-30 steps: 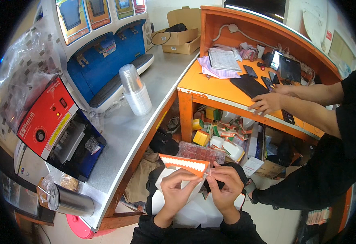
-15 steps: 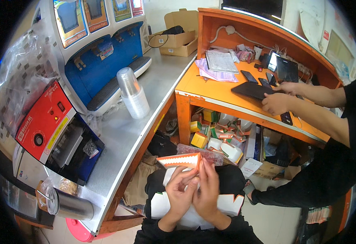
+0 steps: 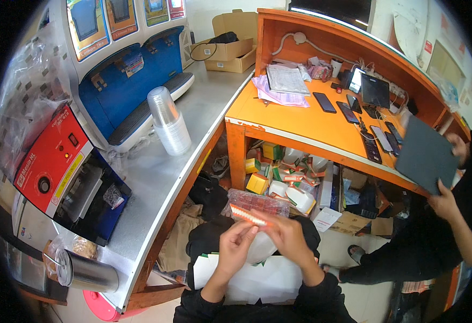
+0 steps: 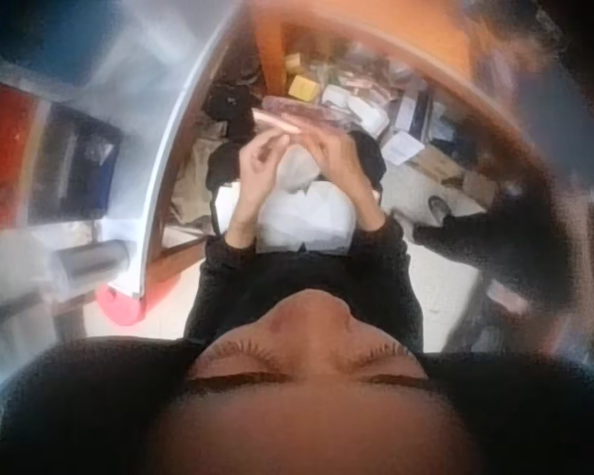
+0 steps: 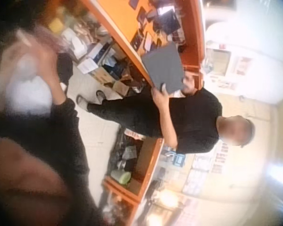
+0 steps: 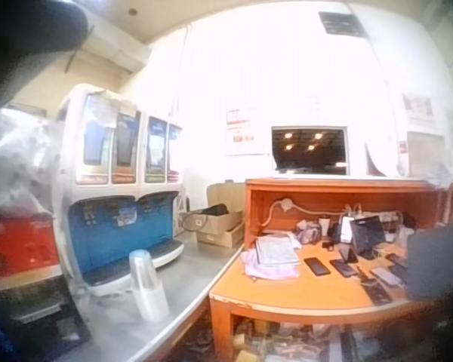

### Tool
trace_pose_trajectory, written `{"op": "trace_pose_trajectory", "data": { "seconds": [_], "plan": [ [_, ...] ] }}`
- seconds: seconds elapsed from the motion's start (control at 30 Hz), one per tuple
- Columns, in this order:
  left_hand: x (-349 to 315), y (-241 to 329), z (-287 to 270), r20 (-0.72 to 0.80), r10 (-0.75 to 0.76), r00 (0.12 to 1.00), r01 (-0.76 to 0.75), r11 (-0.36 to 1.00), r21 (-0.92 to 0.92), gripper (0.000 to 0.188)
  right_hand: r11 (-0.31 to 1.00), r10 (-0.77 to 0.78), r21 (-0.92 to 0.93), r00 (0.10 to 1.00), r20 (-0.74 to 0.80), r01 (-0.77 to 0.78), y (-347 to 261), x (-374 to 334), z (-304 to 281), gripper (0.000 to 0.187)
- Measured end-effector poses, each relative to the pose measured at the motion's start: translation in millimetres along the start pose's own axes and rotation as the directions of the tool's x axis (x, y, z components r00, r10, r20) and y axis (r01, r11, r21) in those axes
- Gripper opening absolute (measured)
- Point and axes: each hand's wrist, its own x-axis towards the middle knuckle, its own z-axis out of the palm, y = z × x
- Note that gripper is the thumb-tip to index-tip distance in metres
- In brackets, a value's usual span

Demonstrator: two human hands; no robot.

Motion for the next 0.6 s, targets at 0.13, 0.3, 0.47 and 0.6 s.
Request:
{"op": "trace_pose_trajectory", "data": {
  "seconds": [0.13,0.3,0.47,0.6],
  "plan": [
    [-12.3,4.5,7.2,0.084,0.347,0.934,-0.334,0.768,0.547,0.041,0.907,0.362,-0.188,0.925,-0.114,-0.378,95.8,29.9,-17.9,0.038],
    [-40.5,4.0,-31.0,0.155,0.213,0.965,-0.243,0.489,0.838,0.05,0.676,0.731,-0.018,0.667,0.147,-0.737,259.7,68.4,-50.2,0.042],
    [-74.5,-16.0,-73.6,-0.11,0.158,0.981,0.03,0.437,0.899,0.054,0.56,0.809,0.53,0.559,-0.183,-0.637,327.6,74.2,-78.2,0.045],
    [-97.8,-25.6,-78.5,-0.229,0.031,0.973,0.161,0.62,0.768,0.058,0.592,0.711,0.73,0.647,-0.276,-0.34,302.7,74.8,-68.7,0.077]
  ]
}}
